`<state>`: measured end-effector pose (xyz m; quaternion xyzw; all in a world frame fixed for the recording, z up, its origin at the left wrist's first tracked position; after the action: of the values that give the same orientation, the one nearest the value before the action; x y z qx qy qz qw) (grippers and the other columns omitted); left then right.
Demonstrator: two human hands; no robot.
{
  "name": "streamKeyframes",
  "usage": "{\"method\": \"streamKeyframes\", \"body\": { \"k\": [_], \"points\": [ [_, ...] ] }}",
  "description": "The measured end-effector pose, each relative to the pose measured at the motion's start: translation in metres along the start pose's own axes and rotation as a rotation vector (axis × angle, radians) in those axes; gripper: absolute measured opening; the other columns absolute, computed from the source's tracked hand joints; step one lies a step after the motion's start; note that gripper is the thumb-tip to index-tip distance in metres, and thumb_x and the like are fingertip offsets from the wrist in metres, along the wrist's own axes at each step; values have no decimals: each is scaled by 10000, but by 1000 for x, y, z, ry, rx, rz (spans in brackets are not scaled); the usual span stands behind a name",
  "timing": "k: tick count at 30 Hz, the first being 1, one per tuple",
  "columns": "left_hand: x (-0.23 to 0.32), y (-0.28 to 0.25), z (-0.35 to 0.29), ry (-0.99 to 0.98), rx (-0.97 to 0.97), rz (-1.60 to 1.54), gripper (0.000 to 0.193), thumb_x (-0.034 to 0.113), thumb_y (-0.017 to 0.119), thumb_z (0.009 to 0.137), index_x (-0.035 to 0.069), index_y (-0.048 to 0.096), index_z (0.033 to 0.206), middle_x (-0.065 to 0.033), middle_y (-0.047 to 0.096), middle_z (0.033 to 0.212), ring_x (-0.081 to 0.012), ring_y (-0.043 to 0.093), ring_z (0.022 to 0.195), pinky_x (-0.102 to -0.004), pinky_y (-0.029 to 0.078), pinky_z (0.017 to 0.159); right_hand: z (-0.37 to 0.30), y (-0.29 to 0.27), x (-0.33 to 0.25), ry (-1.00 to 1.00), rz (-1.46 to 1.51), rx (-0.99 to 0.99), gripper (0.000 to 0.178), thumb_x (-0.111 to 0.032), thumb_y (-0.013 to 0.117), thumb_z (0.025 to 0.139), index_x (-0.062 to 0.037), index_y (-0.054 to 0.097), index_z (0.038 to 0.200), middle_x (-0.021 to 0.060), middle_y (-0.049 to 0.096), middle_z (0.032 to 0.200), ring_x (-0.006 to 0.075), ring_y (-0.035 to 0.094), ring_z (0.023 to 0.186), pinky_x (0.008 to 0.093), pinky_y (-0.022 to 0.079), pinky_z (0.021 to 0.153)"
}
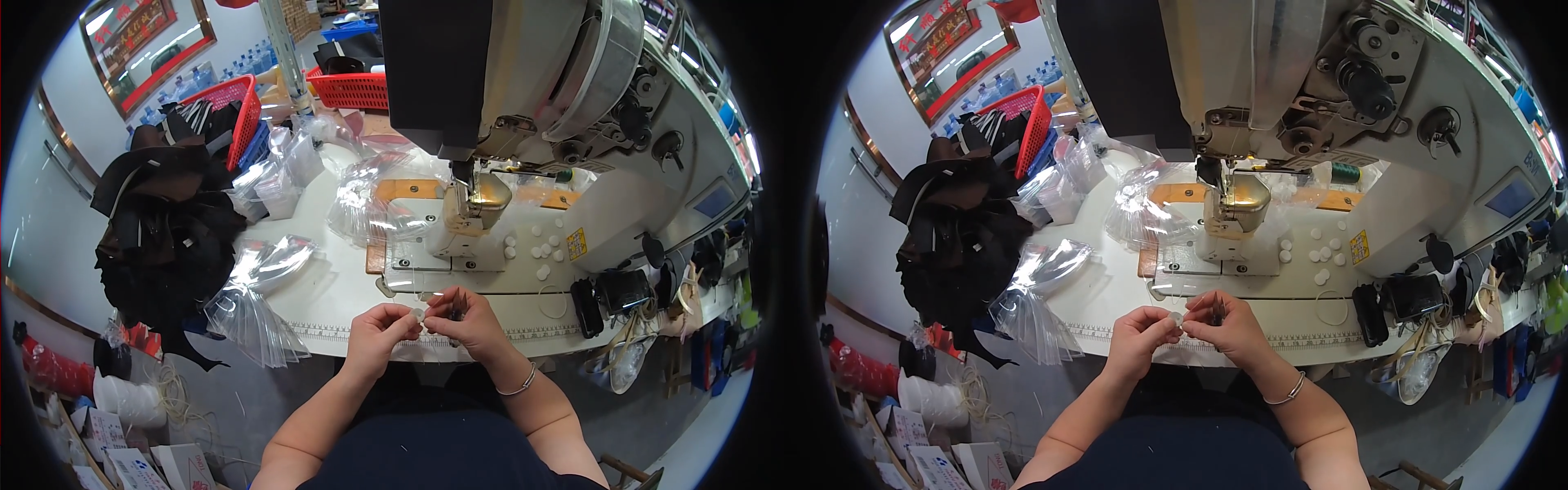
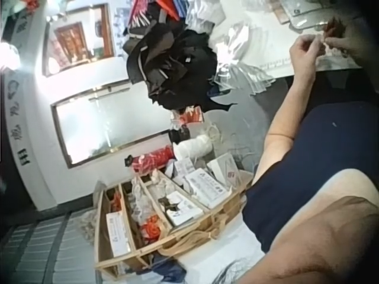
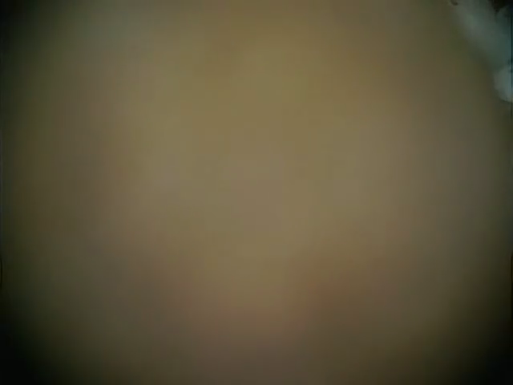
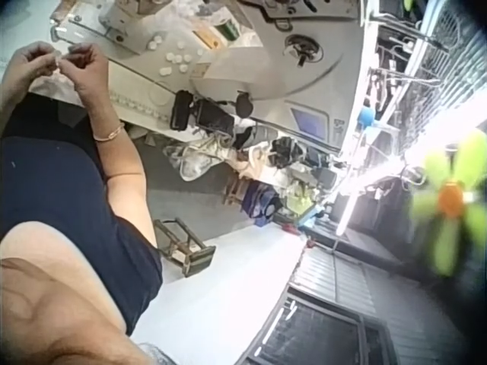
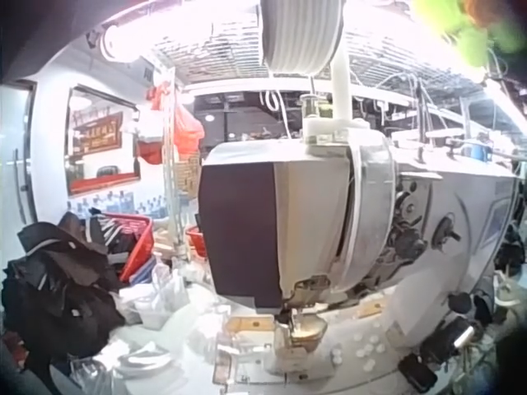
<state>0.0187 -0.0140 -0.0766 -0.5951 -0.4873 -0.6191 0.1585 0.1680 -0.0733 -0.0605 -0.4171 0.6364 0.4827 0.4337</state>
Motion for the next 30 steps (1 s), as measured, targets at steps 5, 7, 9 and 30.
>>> {"method": "streamKeyframes", "body": {
  "k": [5,7,9,30],
  "points": [
    [-1,1,0,-4,-29,3,154,63,609,826,-41,579,935,-102,627,835,-144,613,730,-255,518,692,0,-3,2,-14,3,3,278,12,694,710,-20,529,931,52,617,830,98,587,758,226,483,694],
    [-1,0,0,23,-41,18,160,60,603,832,-47,581,948,-103,630,844,-142,611,735,-255,518,697,1,-2,1,-27,12,5,277,13,694,708,-19,530,929,54,618,828,99,589,754,225,484,688],
    [0,0,0,32,-45,32,160,61,602,833,-48,583,949,-102,631,846,-141,610,735,-255,516,702,1,-3,1,10,32,16,269,8,700,707,-19,534,916,52,616,813,100,591,740,220,486,672],
    [19,9,14,190,-83,302,123,118,646,801,1,618,826,-17,627,775,-70,554,717,-205,439,677,-11,-13,-1,-75,-18,189,214,39,690,704,-42,539,833,53,601,741,101,558,649,204,422,528]
  ]
}}
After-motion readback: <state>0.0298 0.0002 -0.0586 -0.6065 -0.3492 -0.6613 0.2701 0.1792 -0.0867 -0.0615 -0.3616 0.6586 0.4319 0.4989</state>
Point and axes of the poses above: each hand's wrist, its own z-axis towards the middle knuckle, its own y-axis out of the palm, x = y × z, the point moved 3 cm from there along z, towards the middle knuckle
